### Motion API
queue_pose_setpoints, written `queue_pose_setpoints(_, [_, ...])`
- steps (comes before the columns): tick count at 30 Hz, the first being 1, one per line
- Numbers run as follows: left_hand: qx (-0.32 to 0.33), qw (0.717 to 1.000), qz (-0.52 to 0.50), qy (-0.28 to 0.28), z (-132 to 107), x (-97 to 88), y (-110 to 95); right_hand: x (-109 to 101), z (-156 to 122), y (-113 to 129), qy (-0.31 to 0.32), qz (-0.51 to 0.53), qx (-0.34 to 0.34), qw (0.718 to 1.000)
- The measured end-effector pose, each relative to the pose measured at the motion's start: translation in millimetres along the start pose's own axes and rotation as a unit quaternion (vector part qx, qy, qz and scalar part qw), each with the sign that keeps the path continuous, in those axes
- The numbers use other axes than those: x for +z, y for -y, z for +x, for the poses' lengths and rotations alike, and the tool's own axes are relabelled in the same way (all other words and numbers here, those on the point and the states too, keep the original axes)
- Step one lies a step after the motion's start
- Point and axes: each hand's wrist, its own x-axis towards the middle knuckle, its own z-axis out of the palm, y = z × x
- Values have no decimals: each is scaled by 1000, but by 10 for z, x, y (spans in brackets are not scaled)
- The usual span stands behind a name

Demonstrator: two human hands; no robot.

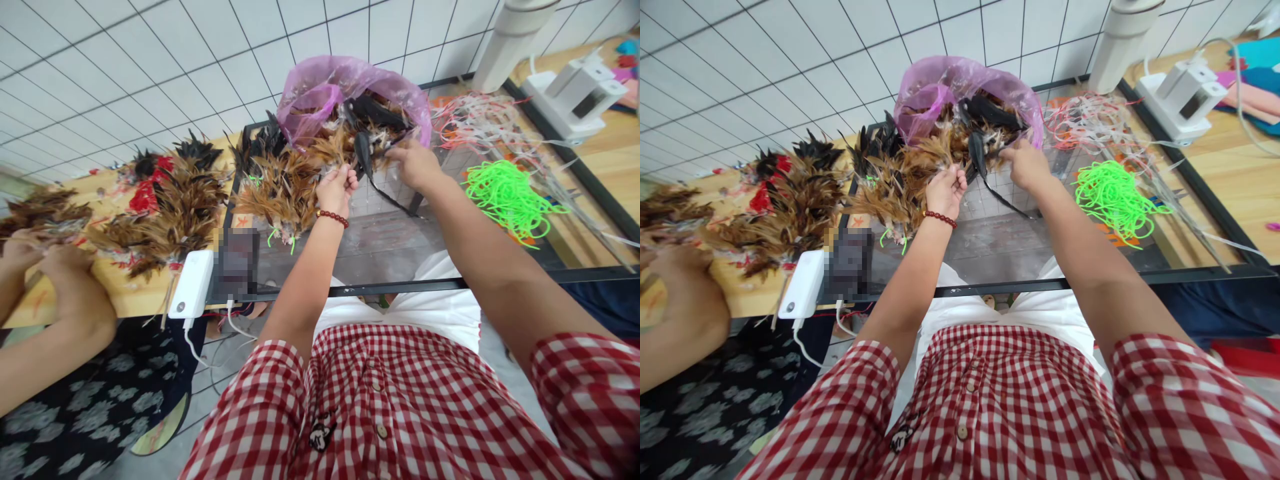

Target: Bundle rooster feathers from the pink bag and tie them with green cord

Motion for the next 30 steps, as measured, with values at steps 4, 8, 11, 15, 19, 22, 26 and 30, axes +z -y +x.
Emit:
queue_pose_setpoints(4, [38,999,-23,-11,14,-5,-32,-41,23,4,-21,-14,-2,1000])
queue_pose_setpoints(8, [46,998,-34,-20,23,-12,-53,-129,98,72,-4,84,46,995])
queue_pose_setpoints(11, [40,998,-33,-24,27,-11,-45,-198,105,138,53,146,112,982])
queue_pose_setpoints(15, [31,998,-33,-33,31,-4,-29,-288,93,130,5,112,103,988])
queue_pose_setpoints(19, [30,999,-29,-32,23,1,-25,-326,123,-21,25,-10,40,999])
queue_pose_setpoints(22, [34,999,-21,-23,9,3,-20,-282,153,-155,67,-34,41,996])
queue_pose_setpoints(26, [27,1000,-12,-8,-15,11,-3,-210,163,-212,128,-23,44,991])
queue_pose_setpoints(30, [-19,1000,8,7,-48,22,18,-206,104,-8,194,50,83,976])
